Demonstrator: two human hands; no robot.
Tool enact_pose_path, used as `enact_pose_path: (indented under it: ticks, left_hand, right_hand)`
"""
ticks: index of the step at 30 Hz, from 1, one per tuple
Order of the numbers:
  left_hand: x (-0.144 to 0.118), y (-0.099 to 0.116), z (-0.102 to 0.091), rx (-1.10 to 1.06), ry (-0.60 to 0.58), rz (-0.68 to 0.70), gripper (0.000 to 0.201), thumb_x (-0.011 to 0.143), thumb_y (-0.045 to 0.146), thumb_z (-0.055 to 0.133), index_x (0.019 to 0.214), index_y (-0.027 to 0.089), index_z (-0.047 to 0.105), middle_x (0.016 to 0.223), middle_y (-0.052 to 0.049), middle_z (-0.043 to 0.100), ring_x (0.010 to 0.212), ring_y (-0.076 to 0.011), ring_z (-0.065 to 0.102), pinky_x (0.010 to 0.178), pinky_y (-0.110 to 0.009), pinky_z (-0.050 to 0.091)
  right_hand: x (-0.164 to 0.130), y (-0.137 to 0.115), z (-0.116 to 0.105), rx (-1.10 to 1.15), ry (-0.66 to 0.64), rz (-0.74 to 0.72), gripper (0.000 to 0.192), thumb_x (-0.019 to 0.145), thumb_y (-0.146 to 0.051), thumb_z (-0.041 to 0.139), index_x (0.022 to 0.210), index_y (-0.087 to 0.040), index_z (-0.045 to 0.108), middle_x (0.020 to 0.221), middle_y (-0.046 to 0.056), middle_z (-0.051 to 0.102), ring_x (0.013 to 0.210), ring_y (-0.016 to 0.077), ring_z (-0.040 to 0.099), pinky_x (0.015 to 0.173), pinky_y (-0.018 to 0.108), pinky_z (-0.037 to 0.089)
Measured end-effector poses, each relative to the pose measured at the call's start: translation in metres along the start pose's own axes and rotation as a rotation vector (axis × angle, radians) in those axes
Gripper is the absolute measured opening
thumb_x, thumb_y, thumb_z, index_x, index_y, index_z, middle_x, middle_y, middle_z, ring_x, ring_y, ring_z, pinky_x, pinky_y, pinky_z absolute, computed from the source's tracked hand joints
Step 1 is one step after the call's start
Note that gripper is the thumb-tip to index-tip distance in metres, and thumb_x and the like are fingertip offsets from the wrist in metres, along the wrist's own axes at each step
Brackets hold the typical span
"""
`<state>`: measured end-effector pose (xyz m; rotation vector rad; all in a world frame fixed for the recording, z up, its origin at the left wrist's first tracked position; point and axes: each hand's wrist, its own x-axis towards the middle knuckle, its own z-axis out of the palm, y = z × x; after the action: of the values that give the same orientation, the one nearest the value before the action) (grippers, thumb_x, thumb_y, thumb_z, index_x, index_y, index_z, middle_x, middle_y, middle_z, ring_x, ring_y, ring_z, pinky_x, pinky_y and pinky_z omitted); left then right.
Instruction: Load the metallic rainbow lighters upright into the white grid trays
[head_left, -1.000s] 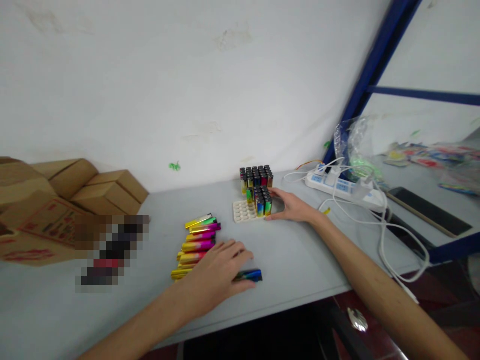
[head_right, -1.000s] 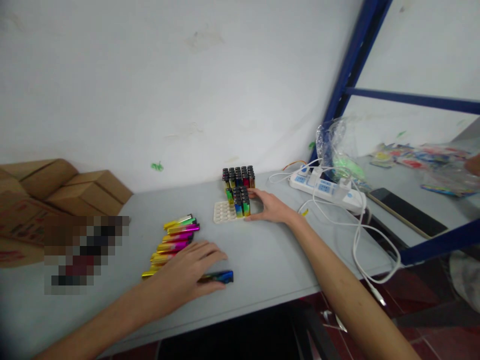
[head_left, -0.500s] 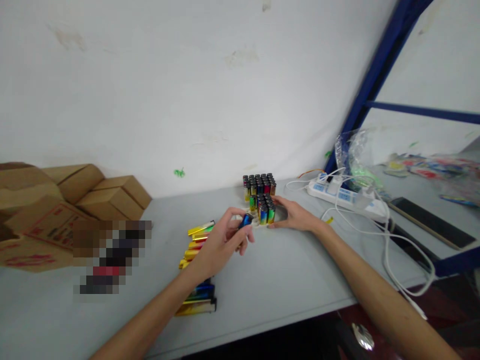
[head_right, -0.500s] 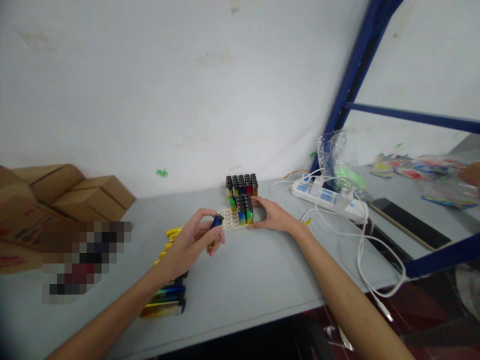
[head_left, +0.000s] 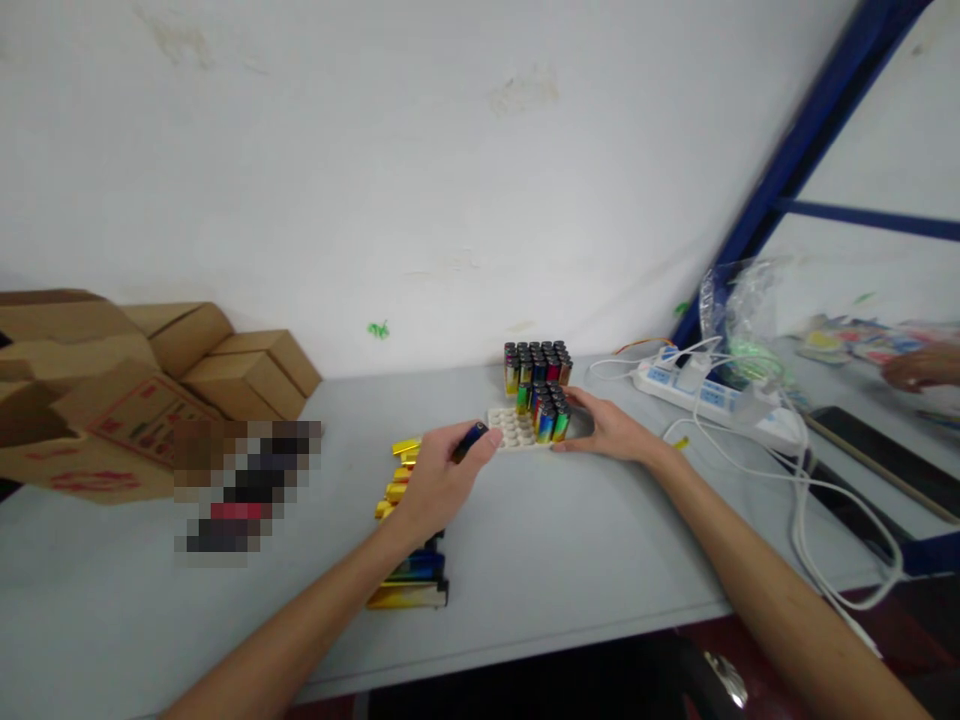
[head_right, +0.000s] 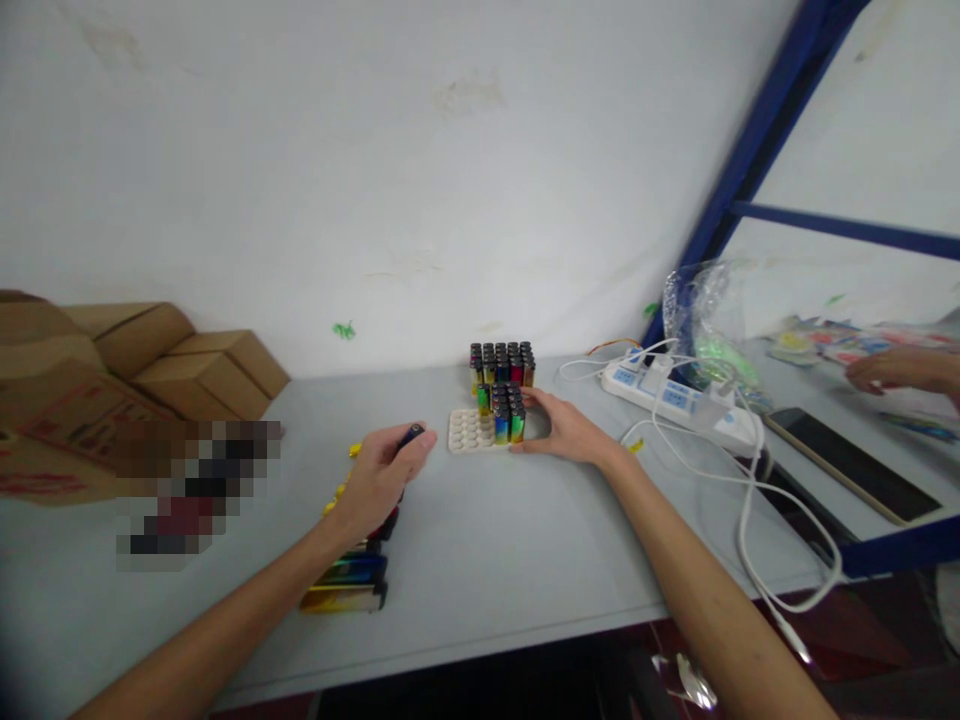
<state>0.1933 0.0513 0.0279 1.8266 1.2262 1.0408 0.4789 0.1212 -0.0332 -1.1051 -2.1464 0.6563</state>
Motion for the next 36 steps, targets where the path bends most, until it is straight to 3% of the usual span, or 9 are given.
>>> enact_pose_path:
  ticks: [7,16,28,31,34,36]
  left_hand:
    - [-0.0025,0.0011,0.0003,0.139,0.039,0.012,0.037,0.087,0.037,0.045,0.058,0.021,0.03,0.056,0.005,0.026,0.053,-0.01,0.028,0.052,-0.027,0.02]
    - [-0.0026,0.0037,-0.0002,0.221,0.05,0.005,0.048,0.091,0.05,0.045,0.057,0.02,0.029,0.056,0.005,0.025,0.055,-0.0101,0.028,0.054,-0.027,0.021]
    - [-0.002,0.0013,0.0016,0.27,0.068,-0.012,0.037,0.087,0.037,0.042,0.056,0.02,0.031,0.053,0.005,0.03,0.054,-0.011,0.033,0.054,-0.027,0.022]
    - [-0.0023,0.002,-0.0002,0.22,0.034,-0.011,0.038,0.091,0.042,0.044,0.061,0.02,0.038,0.055,0.005,0.033,0.055,-0.0107,0.035,0.054,-0.025,0.025]
    - [0.0003,0.0017,-0.0009,0.068,-0.036,-0.018,0.031,0.093,0.048,0.049,0.08,0.02,0.049,0.059,0.007,0.039,0.054,-0.0096,0.037,0.052,-0.023,0.028]
    - [0.006,0.0002,0.0002,-0.073,-0.088,-0.023,0.027,0.095,0.048,0.047,0.092,0.021,0.048,0.061,0.008,0.043,0.051,-0.0088,0.04,0.05,-0.022,0.032]
  right_hand:
    - [-0.0008,-0.0014,-0.0007,-0.02,-0.005,0.014,0.091,0.068,-0.046,0.085,0.145,-0.02,0.043,0.139,0.014,0.06,0.126,0.0324,0.059,0.111,0.05,0.045]
    - [0.0001,0.0002,-0.0002,-0.013,-0.012,0.002,0.09,0.068,-0.045,0.085,0.144,-0.02,0.044,0.14,0.014,0.058,0.127,0.0314,0.058,0.112,0.051,0.044]
    - [0.0007,-0.0003,-0.0004,0.033,-0.013,-0.014,0.089,0.068,-0.046,0.085,0.143,-0.022,0.044,0.141,0.013,0.057,0.126,0.0305,0.059,0.112,0.05,0.044]
    - [0.0012,-0.0001,-0.0004,0.027,-0.008,-0.01,0.09,0.067,-0.047,0.085,0.143,-0.02,0.045,0.141,0.013,0.058,0.125,0.0307,0.059,0.111,0.05,0.045]
    - [0.0018,-0.0003,-0.0002,0.034,-0.003,-0.018,0.09,0.066,-0.047,0.086,0.143,-0.021,0.046,0.14,0.014,0.058,0.124,0.031,0.06,0.109,0.05,0.047]
    - [0.0022,-0.0014,-0.0003,0.04,-0.001,-0.028,0.09,0.066,-0.047,0.086,0.142,-0.021,0.046,0.139,0.014,0.059,0.123,0.0309,0.061,0.109,0.051,0.047]
